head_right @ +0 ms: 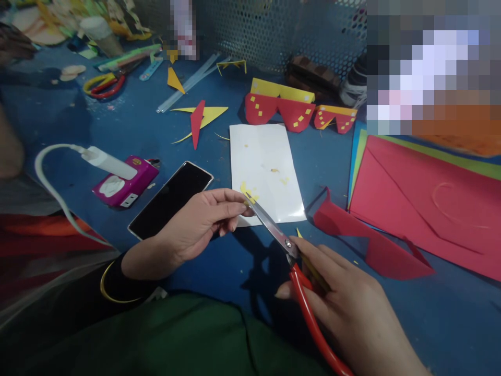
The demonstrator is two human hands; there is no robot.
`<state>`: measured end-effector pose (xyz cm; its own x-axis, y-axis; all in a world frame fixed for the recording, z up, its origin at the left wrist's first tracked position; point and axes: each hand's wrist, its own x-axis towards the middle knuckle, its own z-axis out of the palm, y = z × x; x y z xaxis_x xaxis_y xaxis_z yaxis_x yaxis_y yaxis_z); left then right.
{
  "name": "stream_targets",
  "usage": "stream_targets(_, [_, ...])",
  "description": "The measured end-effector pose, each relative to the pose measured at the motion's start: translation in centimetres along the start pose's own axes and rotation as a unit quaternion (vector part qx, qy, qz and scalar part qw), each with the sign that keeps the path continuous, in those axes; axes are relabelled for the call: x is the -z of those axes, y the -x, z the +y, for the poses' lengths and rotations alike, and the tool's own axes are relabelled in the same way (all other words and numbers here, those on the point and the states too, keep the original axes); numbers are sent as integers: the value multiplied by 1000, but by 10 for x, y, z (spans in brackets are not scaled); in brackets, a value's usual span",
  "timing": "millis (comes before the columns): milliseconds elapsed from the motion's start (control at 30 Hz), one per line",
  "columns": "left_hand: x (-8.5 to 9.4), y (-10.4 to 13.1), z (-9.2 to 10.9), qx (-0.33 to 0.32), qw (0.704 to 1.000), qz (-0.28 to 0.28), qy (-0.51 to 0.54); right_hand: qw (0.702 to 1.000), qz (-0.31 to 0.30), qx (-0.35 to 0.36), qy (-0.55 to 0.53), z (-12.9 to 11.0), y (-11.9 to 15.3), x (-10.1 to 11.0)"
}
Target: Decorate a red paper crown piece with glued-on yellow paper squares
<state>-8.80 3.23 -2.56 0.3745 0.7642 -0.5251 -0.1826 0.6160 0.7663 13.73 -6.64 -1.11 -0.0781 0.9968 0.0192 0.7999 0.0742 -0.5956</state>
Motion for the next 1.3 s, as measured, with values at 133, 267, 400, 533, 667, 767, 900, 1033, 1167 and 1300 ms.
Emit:
stream_targets(133, [-2,1,2,5,1000,6,-12,999,-16,-33,-13,-1,-1,1])
stream_targets(267, [-1,1,2,4,1000,12,-18,999,-21,-45,-20,-4,-2,3])
stream_targets(400, [0,0,1,-2,1000,15,-7,998,-29,-42,-25,-5,-1,4])
stream_targets(533, [1,0,0,-10,1000,2,6,999,-43,-22,5,-1,1,4])
stream_targets(667, [1,0,0,-2,1000,1,-2,999,-48,2,25,3,3,3])
stream_targets(767, [0,1,0,5,1000,5,-8,999,-27,9,23,3,4,2])
stream_targets(900, [0,2,1,10,1000,3,-13,999,-26,11,21,3,4,1])
stream_targets(1033, [0,2,1,14,1000,-1,-16,999,-28,2,27,1,3,2])
stream_targets(1167, [-1,1,2,12,1000,0,-20,999,0,15,32,-2,0,3])
stream_targets(1300, [-2,1,2,12,1000,1,-21,999,0,27,43,-4,-1,2])
